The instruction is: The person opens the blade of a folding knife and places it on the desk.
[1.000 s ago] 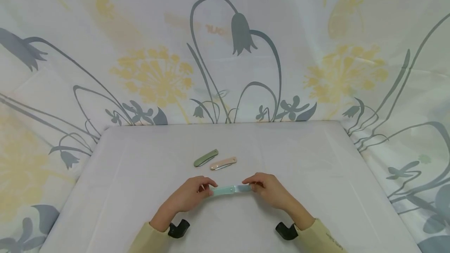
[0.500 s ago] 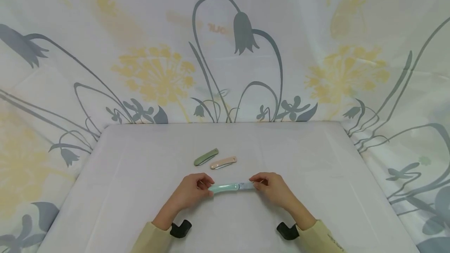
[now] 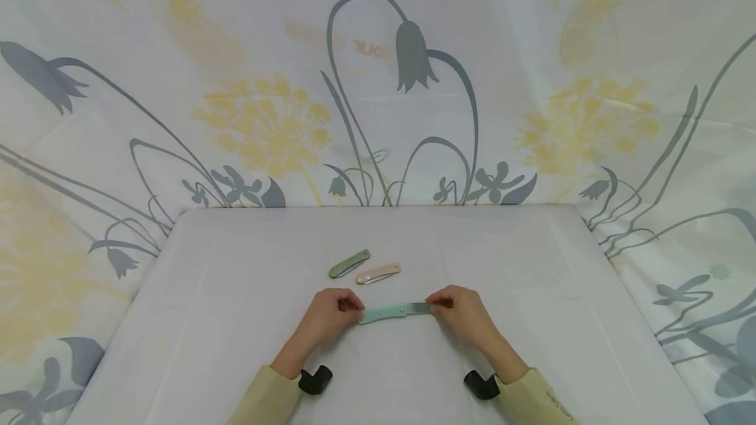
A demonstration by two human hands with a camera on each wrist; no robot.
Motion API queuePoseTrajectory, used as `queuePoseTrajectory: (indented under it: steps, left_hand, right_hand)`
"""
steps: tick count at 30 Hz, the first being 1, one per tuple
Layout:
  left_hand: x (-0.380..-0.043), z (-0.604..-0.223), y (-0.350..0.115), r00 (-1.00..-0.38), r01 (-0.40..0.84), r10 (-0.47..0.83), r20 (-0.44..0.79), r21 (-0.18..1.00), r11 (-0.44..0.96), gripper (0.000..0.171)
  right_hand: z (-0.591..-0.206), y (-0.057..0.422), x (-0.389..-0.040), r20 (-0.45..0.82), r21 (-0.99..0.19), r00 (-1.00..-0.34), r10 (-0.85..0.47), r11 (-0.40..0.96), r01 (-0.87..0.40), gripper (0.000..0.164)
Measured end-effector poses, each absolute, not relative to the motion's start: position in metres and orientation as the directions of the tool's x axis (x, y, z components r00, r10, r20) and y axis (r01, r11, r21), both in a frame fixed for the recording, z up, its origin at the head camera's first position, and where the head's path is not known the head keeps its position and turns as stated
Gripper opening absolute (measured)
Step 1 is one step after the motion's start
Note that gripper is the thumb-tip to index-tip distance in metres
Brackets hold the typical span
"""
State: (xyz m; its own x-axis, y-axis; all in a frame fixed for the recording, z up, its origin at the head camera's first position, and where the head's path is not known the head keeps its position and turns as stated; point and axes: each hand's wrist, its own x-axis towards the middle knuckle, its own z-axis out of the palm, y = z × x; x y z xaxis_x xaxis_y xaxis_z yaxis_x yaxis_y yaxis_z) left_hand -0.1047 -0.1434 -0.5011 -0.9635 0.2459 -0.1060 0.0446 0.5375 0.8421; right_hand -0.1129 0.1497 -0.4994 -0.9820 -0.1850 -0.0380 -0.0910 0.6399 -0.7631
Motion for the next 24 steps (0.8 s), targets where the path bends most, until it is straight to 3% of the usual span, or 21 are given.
queuePoseTrajectory:
  steps: [7,24]
  left_hand:
    - [-0.1082,-0.5046,-0.1422,-0.962,0.052,0.247,-0.117,0.809,0.586,0.007]
    - [-0.1088,-0.5079,-0.1425,-0.969,0.055,0.223,-0.102,0.797,0.602,0.009]
  right_hand:
    - [-0.5020,0.1472,-0.1133,-0.072,-0.734,-0.987,-0.146,0.678,-0.046,0.016]
    - [-0.5024,0.1464,-0.1126,-0.017,-0.736,-0.989,-0.145,0.671,-0.086,0.020]
